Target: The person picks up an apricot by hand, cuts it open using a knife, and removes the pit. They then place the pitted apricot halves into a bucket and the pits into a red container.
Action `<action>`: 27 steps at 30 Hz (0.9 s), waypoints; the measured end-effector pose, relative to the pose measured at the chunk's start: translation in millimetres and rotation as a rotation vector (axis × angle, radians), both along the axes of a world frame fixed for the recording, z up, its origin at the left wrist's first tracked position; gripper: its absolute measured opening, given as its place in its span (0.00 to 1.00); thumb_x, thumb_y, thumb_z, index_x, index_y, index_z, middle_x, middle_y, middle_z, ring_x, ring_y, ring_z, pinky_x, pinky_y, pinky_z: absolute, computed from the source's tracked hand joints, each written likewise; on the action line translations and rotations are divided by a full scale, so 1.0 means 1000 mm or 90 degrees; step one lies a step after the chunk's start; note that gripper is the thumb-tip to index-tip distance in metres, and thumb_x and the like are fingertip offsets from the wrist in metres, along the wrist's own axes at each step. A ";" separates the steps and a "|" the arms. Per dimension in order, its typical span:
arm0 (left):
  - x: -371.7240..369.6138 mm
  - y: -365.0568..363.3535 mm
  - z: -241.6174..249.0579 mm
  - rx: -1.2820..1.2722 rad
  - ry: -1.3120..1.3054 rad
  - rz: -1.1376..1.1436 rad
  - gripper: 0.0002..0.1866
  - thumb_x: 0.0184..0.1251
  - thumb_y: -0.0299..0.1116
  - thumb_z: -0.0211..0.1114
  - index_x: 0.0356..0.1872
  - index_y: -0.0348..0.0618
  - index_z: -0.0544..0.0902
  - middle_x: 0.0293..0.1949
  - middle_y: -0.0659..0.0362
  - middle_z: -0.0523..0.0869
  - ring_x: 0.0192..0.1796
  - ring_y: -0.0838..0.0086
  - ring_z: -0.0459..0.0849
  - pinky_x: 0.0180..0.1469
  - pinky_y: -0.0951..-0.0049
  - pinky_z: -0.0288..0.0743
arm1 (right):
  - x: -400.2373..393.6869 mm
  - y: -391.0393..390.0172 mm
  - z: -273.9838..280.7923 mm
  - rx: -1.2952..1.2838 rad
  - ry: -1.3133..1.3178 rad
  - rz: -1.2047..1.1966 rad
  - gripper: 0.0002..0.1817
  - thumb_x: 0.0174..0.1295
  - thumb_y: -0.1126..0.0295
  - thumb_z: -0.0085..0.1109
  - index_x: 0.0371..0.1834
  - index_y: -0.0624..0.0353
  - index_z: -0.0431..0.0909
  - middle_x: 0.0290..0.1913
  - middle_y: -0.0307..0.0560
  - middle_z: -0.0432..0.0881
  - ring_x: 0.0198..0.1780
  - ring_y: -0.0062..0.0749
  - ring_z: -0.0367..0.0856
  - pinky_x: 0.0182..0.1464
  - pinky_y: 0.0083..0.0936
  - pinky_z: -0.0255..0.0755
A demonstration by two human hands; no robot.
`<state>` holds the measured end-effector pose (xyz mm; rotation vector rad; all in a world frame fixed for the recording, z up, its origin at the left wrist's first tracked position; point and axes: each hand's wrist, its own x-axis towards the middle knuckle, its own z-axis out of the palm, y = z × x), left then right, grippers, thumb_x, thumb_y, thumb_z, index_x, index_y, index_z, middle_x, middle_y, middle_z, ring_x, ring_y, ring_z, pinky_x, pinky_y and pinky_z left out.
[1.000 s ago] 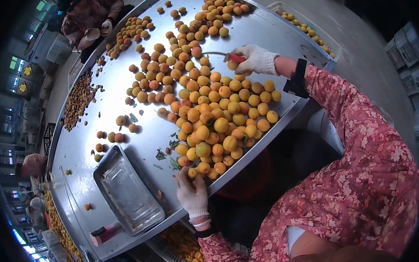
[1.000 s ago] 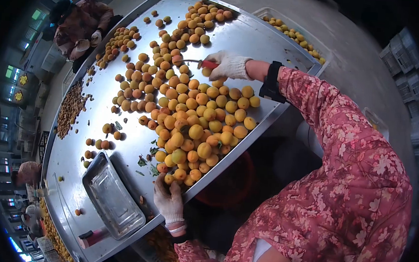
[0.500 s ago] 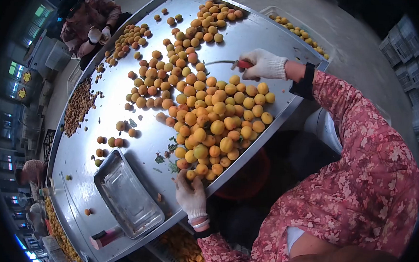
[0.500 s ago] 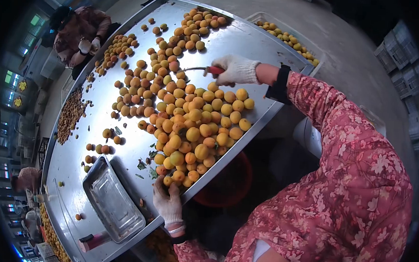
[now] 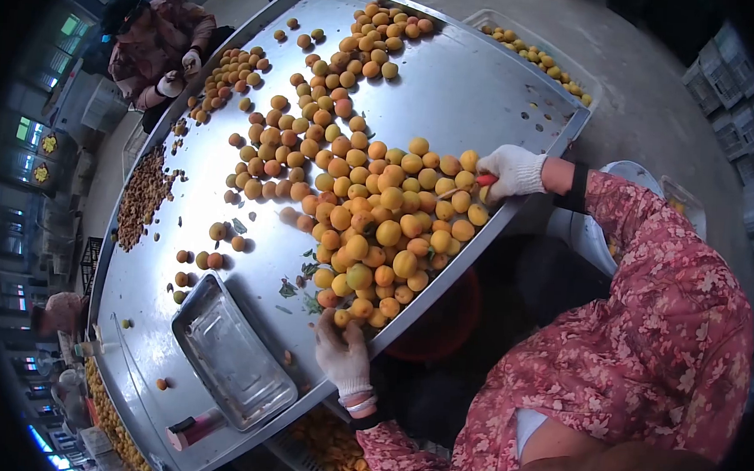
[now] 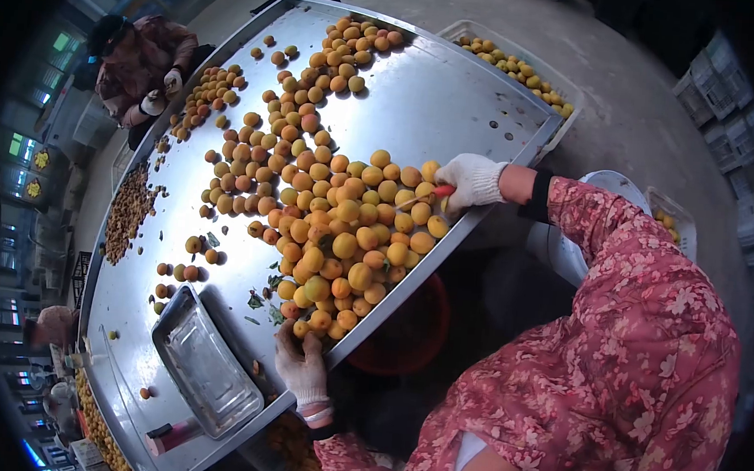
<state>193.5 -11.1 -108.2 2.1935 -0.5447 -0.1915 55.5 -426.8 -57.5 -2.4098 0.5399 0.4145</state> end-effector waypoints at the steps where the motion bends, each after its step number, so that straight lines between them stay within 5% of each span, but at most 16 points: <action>1: 0.000 0.001 -0.003 -0.013 -0.007 -0.004 0.22 0.62 0.28 0.63 0.57 0.30 0.77 0.52 0.47 0.82 0.56 0.59 0.81 0.62 0.65 0.72 | -0.001 0.003 0.006 0.002 0.002 0.023 0.19 0.47 0.62 0.70 0.41 0.59 0.82 0.29 0.51 0.84 0.32 0.42 0.84 0.38 0.32 0.76; 2: 0.000 0.001 -0.005 -0.027 -0.013 -0.008 0.20 0.62 0.25 0.63 0.56 0.31 0.77 0.52 0.49 0.82 0.55 0.63 0.81 0.61 0.67 0.72 | -0.001 0.002 0.004 0.002 0.001 0.022 0.19 0.47 0.62 0.70 0.41 0.59 0.82 0.29 0.51 0.84 0.32 0.42 0.84 0.38 0.32 0.76; 5: -0.002 -0.003 0.004 -0.049 0.006 0.002 0.20 0.63 0.26 0.63 0.56 0.31 0.77 0.51 0.49 0.83 0.55 0.63 0.81 0.61 0.66 0.72 | 0.007 -0.012 0.007 0.181 -0.112 -0.204 0.17 0.53 0.64 0.69 0.45 0.58 0.83 0.29 0.43 0.82 0.28 0.22 0.79 0.32 0.23 0.75; 9: -0.002 -0.004 0.009 -0.093 0.034 0.012 0.19 0.63 0.27 0.62 0.55 0.31 0.77 0.50 0.48 0.83 0.54 0.63 0.82 0.61 0.66 0.72 | 0.046 -0.030 0.021 0.142 -0.170 -0.202 0.20 0.53 0.63 0.68 0.49 0.58 0.82 0.32 0.48 0.84 0.32 0.31 0.83 0.37 0.27 0.77; 12: 0.000 -0.002 0.008 -0.051 0.015 0.008 0.23 0.62 0.31 0.64 0.56 0.27 0.77 0.51 0.42 0.83 0.54 0.55 0.83 0.60 0.63 0.73 | 0.069 -0.032 0.007 -0.048 -0.154 -0.069 0.20 0.53 0.64 0.65 0.50 0.57 0.81 0.37 0.55 0.85 0.39 0.43 0.85 0.44 0.33 0.77; 15: -0.001 -0.001 0.006 -0.081 0.019 0.022 0.22 0.62 0.31 0.64 0.55 0.28 0.77 0.50 0.42 0.83 0.54 0.54 0.83 0.61 0.63 0.73 | 0.085 -0.015 0.007 -0.104 -0.107 -0.019 0.16 0.51 0.66 0.66 0.44 0.59 0.80 0.35 0.58 0.84 0.42 0.52 0.84 0.46 0.37 0.77; 17: -0.001 0.000 0.007 -0.063 -0.030 0.028 0.18 0.65 0.28 0.62 0.54 0.30 0.78 0.49 0.48 0.84 0.53 0.64 0.82 0.60 0.66 0.72 | 0.094 -0.010 0.004 -0.126 -0.074 0.001 0.18 0.51 0.65 0.66 0.45 0.58 0.81 0.36 0.57 0.85 0.43 0.51 0.85 0.47 0.37 0.77; 22: -0.002 0.001 0.006 -0.083 -0.009 0.030 0.19 0.66 0.29 0.63 0.54 0.30 0.77 0.50 0.49 0.83 0.54 0.64 0.81 0.61 0.66 0.72 | 0.101 -0.005 -0.001 -0.104 -0.023 -0.010 0.19 0.49 0.63 0.67 0.43 0.59 0.83 0.35 0.55 0.86 0.40 0.47 0.86 0.46 0.36 0.78; 27: -0.002 0.003 0.006 -0.083 0.014 0.041 0.18 0.66 0.29 0.63 0.55 0.30 0.77 0.51 0.50 0.83 0.54 0.66 0.81 0.61 0.67 0.71 | 0.096 -0.007 -0.002 0.100 -0.038 -0.121 0.19 0.50 0.65 0.68 0.43 0.64 0.81 0.30 0.52 0.85 0.32 0.36 0.87 0.38 0.31 0.79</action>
